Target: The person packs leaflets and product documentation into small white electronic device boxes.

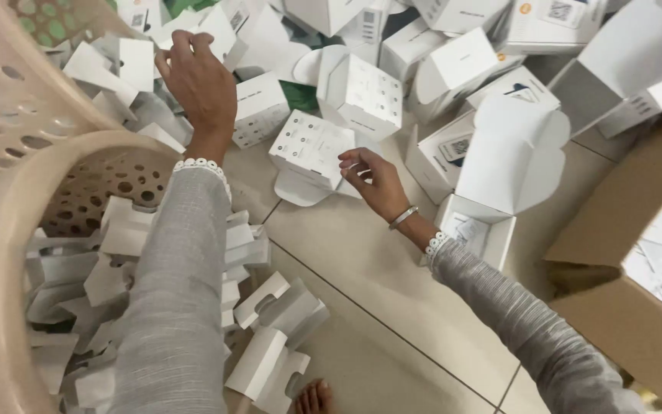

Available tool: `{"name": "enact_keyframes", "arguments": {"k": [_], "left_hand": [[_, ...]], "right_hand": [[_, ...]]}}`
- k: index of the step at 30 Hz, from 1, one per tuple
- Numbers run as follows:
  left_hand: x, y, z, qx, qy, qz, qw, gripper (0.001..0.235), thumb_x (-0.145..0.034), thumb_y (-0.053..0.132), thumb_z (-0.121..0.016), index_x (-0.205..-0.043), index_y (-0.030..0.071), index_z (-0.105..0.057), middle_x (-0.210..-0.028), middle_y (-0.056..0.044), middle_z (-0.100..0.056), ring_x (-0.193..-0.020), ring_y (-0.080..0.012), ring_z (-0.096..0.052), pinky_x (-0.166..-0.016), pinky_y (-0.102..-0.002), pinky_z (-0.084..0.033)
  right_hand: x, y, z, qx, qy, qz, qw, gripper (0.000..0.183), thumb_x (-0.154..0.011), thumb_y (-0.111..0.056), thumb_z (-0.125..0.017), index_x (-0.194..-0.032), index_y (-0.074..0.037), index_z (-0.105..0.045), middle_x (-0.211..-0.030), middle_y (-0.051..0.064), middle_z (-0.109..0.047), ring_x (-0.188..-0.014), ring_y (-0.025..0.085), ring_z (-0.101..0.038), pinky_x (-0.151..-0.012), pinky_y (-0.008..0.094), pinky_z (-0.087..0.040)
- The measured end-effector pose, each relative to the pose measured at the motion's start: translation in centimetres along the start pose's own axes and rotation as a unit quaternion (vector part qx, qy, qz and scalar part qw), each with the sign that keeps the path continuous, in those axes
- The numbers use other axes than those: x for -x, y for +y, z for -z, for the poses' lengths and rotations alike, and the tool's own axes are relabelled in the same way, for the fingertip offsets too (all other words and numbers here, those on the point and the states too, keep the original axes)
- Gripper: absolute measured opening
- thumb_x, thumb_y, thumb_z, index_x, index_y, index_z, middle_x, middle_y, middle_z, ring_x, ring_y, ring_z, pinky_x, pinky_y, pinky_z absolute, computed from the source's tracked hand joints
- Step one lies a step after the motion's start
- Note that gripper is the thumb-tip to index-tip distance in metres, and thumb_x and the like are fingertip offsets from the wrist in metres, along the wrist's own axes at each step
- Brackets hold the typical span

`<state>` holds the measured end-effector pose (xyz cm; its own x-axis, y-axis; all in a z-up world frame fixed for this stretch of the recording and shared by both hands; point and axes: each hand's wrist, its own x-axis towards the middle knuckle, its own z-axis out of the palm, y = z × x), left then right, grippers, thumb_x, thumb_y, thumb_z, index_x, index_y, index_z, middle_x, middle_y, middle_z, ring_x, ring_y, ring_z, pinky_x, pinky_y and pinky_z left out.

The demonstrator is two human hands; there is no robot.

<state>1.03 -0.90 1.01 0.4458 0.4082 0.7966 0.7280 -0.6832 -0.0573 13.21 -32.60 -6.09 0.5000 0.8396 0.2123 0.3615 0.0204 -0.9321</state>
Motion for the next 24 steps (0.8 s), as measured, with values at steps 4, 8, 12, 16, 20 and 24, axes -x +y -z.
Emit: {"name": "enact_keyframes", "arguments": {"k": [4,8,12,16,20,24], "left_hand": [[-3.1,8.1,3.8,0.222,0.110,-0.039,0.968,0.012,-0.103,0.000,-0.066,-0.111,0.006,-0.071,-0.112,-0.006,-0.061,-0.096,-0.0207,-0.063,-0.098,-0.042,-0.044],[-4.1,15.9,6.7,0.581,-0.115,0.178,0.786,0.021,-0.095,-0.001,-0.059,-0.100,0.005,-0.078,-0.096,-0.004,-0.072,-0.072,-0.0123,-0.060,-0.071,-0.028,-0.049],[-1.8,21.6,8.4,0.571,-0.480,0.249,0.617,0.025,-0.087,-0.002,-0.057,-0.100,0.005,-0.077,-0.091,-0.002,-0.075,-0.068,-0.0122,-0.066,-0.069,-0.027,-0.061],[5.3,22.4,1.8,0.526,-0.580,0.229,0.578,0.025,-0.091,-0.003,-0.056,-0.103,0.004,-0.077,-0.091,-0.011,-0.070,-0.067,-0.0159,-0.062,-0.069,-0.031,-0.062],[13.8,20.1,-6.0,0.469,-0.631,0.218,0.578,0.024,-0.095,0.010,-0.056,-0.114,0.002,-0.071,-0.100,-0.009,-0.074,-0.075,-0.0191,-0.073,-0.072,-0.034,-0.059],[20.9,16.4,-8.3,0.218,-0.574,-0.059,0.787,0.052,-0.089,0.028,-0.073,-0.125,-0.006,-0.057,-0.110,-0.026,-0.067,-0.100,-0.0397,-0.067,-0.083,-0.047,-0.054]], "right_hand": [[0.9,-0.8,6.8,0.003,0.051,-0.006,0.999,0.023,-0.099,-0.017,-0.069,-0.120,-0.006,-0.067,-0.103,0.000,-0.073,-0.092,0.009,-0.070,-0.078,0.025,-0.057],[2.7,-1.1,13.5,-0.057,0.122,-0.045,0.990,0.026,-0.103,-0.020,-0.066,-0.124,-0.005,-0.065,-0.104,0.002,-0.072,-0.088,0.011,-0.069,-0.078,0.025,-0.058],[5.4,1.7,17.5,-0.079,0.143,-0.100,0.981,0.030,-0.107,-0.024,-0.059,-0.125,0.000,-0.062,-0.107,0.005,-0.075,-0.092,0.013,-0.072,-0.079,0.027,-0.060],[8.3,3.0,17.5,-0.072,0.076,-0.252,0.962,0.046,-0.097,-0.020,-0.072,-0.127,0.009,-0.054,-0.106,0.013,-0.073,-0.091,0.021,-0.075,-0.077,0.031,-0.063],[9.5,6.6,14.2,-0.126,0.001,-0.320,0.939,0.068,-0.089,-0.015,-0.073,-0.142,0.009,-0.037,-0.111,0.018,-0.072,-0.094,0.025,-0.076,-0.080,0.033,-0.066],[9.4,10.0,9.3,-0.148,-0.038,-0.307,0.939,0.076,-0.090,-0.016,-0.069,-0.149,0.009,-0.027,-0.120,0.022,-0.072,-0.094,0.027,-0.076,-0.079,0.034,-0.064]]}}
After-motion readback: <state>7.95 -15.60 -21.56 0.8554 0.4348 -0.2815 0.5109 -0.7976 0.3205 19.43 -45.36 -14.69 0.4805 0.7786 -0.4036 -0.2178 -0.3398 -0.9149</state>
